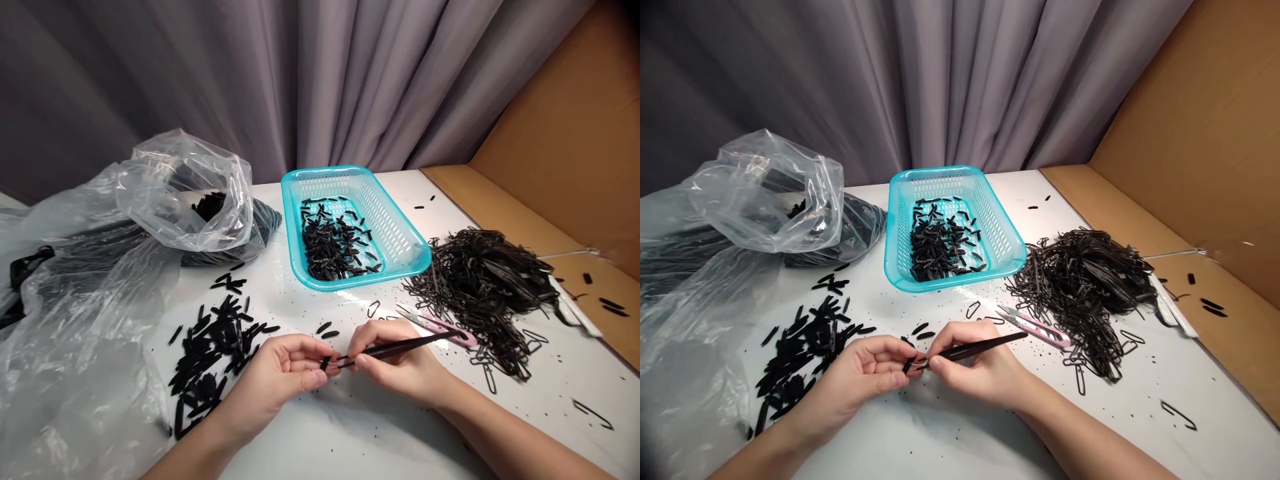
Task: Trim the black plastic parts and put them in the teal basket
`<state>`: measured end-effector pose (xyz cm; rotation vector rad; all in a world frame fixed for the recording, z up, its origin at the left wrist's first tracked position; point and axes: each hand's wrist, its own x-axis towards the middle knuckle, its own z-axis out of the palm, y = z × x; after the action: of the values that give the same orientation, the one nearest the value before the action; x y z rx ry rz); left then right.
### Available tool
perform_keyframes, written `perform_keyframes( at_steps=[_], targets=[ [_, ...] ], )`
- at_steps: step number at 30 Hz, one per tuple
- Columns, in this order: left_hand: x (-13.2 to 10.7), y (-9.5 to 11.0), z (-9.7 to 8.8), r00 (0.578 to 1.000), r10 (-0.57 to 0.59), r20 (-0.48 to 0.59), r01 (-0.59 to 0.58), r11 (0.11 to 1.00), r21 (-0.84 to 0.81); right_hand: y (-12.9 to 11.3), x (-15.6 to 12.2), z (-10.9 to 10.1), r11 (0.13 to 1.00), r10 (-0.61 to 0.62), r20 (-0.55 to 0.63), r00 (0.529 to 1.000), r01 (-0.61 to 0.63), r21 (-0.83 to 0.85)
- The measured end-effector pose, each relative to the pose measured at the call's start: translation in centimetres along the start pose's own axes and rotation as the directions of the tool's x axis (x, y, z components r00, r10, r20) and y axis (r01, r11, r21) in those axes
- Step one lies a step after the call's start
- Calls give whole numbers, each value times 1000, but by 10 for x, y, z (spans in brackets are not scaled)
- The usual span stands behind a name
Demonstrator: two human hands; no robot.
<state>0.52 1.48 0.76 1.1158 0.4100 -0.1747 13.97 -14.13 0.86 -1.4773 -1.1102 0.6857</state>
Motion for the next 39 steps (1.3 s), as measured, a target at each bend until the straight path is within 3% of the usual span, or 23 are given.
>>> perform_keyframes(
  at_steps=[15,21,29,34,39],
  targets=[
    [2,0,-1,1000,-9,10,10,999,-43,-3,0,0,999,-18,19,1000,18,-32],
    [1,1,0,999,-29,12,30,999,-40,-2,1,1,993,33,28,999,-36,112],
    [0,1,0,998,-31,46,33,998,-50,3,5,3,825,203,117,972,-234,514],
    [-2,1,1,995,-62,77,67,996,-59,6,6,1,737,224,214,951,-309,601],
    [-3,1,1,989,-87,117,96,993,-68,8,5,-2,703,216,288,933,-354,617]
  ],
)
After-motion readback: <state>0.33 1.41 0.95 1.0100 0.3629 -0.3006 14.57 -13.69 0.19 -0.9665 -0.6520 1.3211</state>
